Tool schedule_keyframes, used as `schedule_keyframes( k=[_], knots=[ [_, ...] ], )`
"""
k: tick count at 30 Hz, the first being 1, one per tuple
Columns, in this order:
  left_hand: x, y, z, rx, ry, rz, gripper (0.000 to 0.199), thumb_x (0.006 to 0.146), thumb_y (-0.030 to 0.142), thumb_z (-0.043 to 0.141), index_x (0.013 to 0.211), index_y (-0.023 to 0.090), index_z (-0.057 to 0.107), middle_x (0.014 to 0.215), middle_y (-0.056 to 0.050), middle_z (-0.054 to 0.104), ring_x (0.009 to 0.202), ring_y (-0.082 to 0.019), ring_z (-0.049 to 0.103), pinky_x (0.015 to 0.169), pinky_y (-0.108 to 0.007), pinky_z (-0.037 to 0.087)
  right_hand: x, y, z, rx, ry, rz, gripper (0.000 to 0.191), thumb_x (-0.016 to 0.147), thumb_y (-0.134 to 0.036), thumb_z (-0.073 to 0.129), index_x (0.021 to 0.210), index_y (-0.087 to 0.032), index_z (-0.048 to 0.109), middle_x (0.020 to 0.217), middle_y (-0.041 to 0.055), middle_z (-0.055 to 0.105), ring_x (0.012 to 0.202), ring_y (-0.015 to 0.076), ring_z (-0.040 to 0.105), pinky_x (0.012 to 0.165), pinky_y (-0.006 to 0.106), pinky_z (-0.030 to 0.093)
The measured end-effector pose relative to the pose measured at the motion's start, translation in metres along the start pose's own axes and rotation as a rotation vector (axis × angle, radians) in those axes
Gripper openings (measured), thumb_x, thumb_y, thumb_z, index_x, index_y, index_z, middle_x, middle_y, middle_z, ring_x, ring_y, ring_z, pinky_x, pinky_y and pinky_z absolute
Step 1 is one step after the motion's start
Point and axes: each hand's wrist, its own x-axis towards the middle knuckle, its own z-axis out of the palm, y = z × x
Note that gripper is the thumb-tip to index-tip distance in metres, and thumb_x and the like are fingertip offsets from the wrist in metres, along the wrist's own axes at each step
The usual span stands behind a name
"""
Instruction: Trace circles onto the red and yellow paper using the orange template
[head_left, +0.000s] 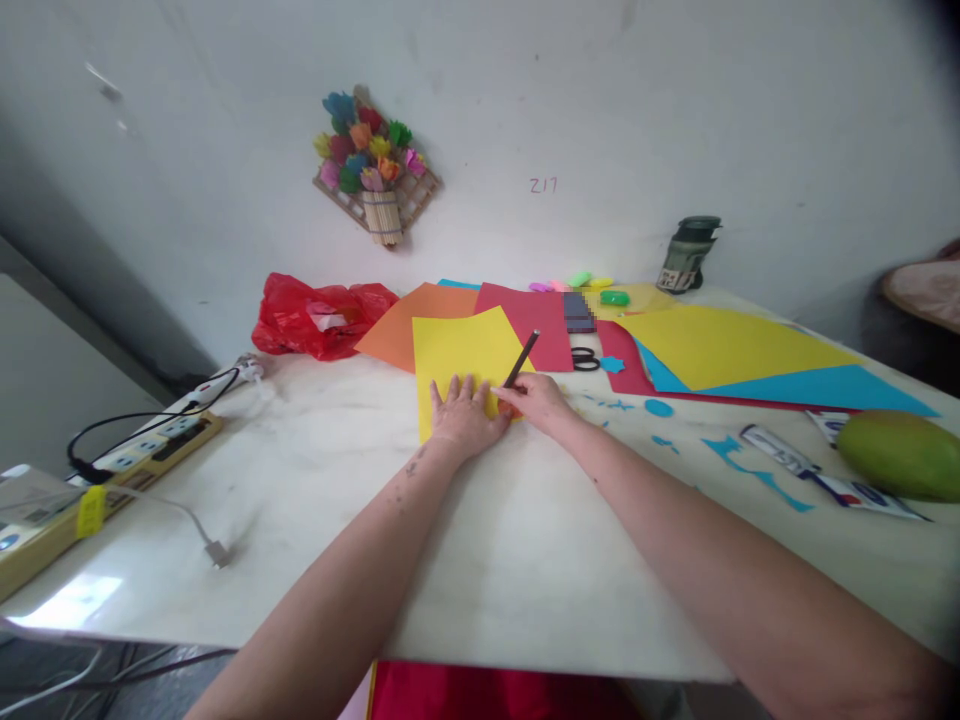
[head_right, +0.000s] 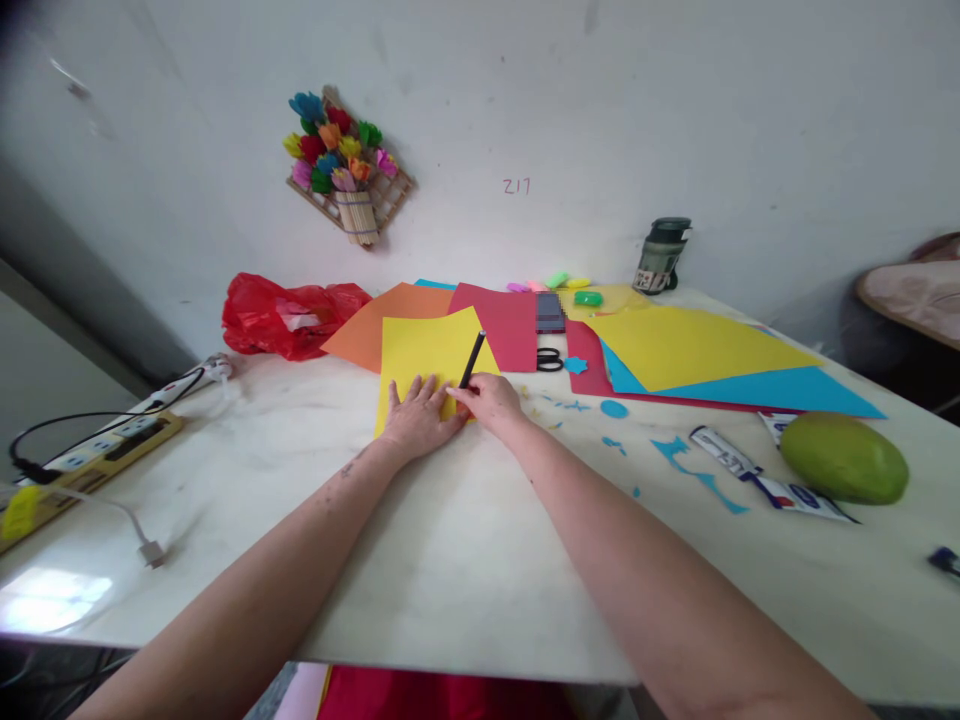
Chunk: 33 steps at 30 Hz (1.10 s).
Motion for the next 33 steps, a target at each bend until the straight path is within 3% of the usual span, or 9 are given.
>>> schedule_keyframes(
  k=[13,33],
  knots=[
    [-0.003,0.006,0.002,0.032,-0.015,-0.073,0.072,0.073,0.064,0.009,0.128,0.02,0.023,0.135,-0.006,0.019,0.122,-0.029,0.01,0.094,-0.047,0.011,0.0,0.0,0.001,-0.031,0.033,-0.013,0.036,0.066,-0.05,0.048,0.065,-0.017,0.062,0.062,0.0038,0.062,0.057,0.0122,0.054,0.051,0.021,0.037],
    [-0.007,0.012,-0.001,0.021,0.034,-0.091,0.067,0.075,0.059,0.016,0.125,0.018,0.03,0.133,-0.009,0.024,0.119,-0.034,0.014,0.09,-0.05,0.013,-0.002,-0.005,-0.001,-0.017,0.032,0.002,0.032,0.065,-0.046,0.051,0.064,-0.016,0.062,0.061,0.004,0.062,0.057,0.0127,0.054,0.05,0.021,0.038]
  ],
)
